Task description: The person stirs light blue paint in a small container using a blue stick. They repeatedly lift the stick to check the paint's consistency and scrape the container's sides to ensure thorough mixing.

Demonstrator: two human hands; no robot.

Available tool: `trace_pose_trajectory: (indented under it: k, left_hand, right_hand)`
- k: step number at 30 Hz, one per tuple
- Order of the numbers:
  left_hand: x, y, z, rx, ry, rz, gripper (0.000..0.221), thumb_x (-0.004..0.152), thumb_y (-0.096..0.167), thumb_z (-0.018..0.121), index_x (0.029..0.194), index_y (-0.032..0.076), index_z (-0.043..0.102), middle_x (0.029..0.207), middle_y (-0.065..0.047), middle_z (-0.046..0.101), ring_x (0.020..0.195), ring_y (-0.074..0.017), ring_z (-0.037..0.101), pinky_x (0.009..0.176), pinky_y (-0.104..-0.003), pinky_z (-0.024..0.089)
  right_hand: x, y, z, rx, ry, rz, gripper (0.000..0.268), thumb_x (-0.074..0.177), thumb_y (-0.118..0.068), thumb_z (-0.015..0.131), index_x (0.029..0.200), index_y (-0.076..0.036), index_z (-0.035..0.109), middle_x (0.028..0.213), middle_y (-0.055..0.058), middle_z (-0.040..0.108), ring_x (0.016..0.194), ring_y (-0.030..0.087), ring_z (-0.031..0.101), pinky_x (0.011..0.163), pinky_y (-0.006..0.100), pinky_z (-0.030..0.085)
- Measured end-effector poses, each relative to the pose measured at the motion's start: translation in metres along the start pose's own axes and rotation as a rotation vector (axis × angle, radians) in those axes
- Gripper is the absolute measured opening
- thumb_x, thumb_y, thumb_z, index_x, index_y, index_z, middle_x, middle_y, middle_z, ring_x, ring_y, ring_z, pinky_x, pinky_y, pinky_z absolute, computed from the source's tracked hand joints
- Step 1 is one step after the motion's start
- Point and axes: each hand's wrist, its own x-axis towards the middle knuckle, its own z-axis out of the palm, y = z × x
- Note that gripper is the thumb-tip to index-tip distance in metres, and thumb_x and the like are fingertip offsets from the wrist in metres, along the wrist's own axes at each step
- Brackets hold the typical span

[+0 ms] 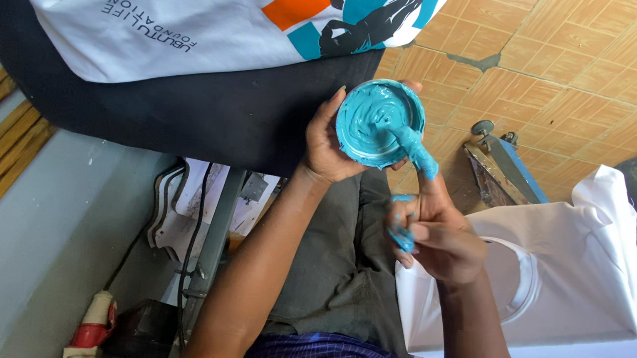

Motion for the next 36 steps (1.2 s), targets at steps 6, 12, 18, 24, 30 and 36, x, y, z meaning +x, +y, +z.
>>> trace_pose_trajectory:
  k: [6, 12, 18, 24, 30, 36]
  left_hand:
    - [0.005, -0.009, -0.051, 0.141, -0.032, 0.112, 0.043, 0.100, 0.043, 0.058, 0.107, 0.004, 0.073, 0.101, -0.025, 0.077, 0.091, -0.0353, 0.075, 0.090, -0.047, 0.058]
    - [-0.021, -0.031, -0.066, 0.171, -0.050, 0.120, 0.044, 0.103, 0.040, 0.055, 0.115, 0.001, 0.072, 0.107, -0.028, 0.075, 0.094, -0.0365, 0.075, 0.094, -0.050, 0.059]
    - [-0.050, -0.052, -0.038, 0.254, 0.047, 0.131, 0.042, 0.102, 0.038, 0.057, 0.110, -0.001, 0.072, 0.102, -0.025, 0.076, 0.092, -0.0343, 0.076, 0.095, -0.048, 0.058]
    - [-0.075, -0.107, -0.021, 0.322, 0.109, 0.006, 0.036, 0.101, 0.032, 0.061, 0.107, -0.002, 0.072, 0.100, -0.028, 0.076, 0.090, -0.0369, 0.076, 0.099, -0.052, 0.056]
    - [-0.082, -0.141, -0.067, 0.716, -0.337, -0.265, 0.080, 0.101, 0.056, 0.040, 0.144, -0.010, 0.051, 0.145, -0.026, 0.057, 0.133, -0.0341, 0.057, 0.113, -0.043, 0.043]
    - [-0.111, -0.211, -0.068, 0.771, -0.345, -0.430, 0.076, 0.101, 0.053, 0.041, 0.142, -0.011, 0.051, 0.141, -0.026, 0.059, 0.129, -0.0359, 0.058, 0.111, -0.046, 0.044]
  right_hand:
    - [-0.001, 0.000, 0.033, -1.406, 0.362, 0.107, 0.061, 0.082, -0.018, 0.068, 0.139, -0.007, 0.047, 0.061, 0.017, 0.066, 0.049, 0.039, 0.062, 0.048, 0.044, 0.044]
    - [-0.014, 0.019, 0.070, -1.949, 0.476, 0.249, 0.068, 0.088, -0.033, 0.057, 0.149, -0.009, 0.040, 0.073, 0.020, 0.071, 0.067, 0.049, 0.070, 0.061, 0.064, 0.051]
    - [-0.085, 0.025, 0.092, -1.911, 0.450, -0.026, 0.064, 0.086, -0.023, 0.058, 0.147, -0.006, 0.046, 0.063, 0.015, 0.067, 0.056, 0.043, 0.069, 0.048, 0.053, 0.053]
    - [-0.132, 0.038, 0.084, -1.977, 0.625, -0.138, 0.047, 0.091, -0.031, 0.056, 0.132, -0.007, 0.054, 0.062, 0.013, 0.066, 0.056, 0.041, 0.069, 0.047, 0.054, 0.052]
    - [-0.199, 0.075, 0.104, -1.850, 0.696, -0.241, 0.062, 0.096, -0.028, 0.055, 0.151, -0.004, 0.040, 0.081, 0.016, 0.071, 0.065, 0.042, 0.068, 0.052, 0.058, 0.048]
    - [-0.281, 0.113, 0.084, -1.631, 0.979, -0.449, 0.059, 0.095, -0.026, 0.057, 0.149, -0.007, 0.044, 0.087, 0.013, 0.071, 0.070, 0.042, 0.068, 0.056, 0.057, 0.048]
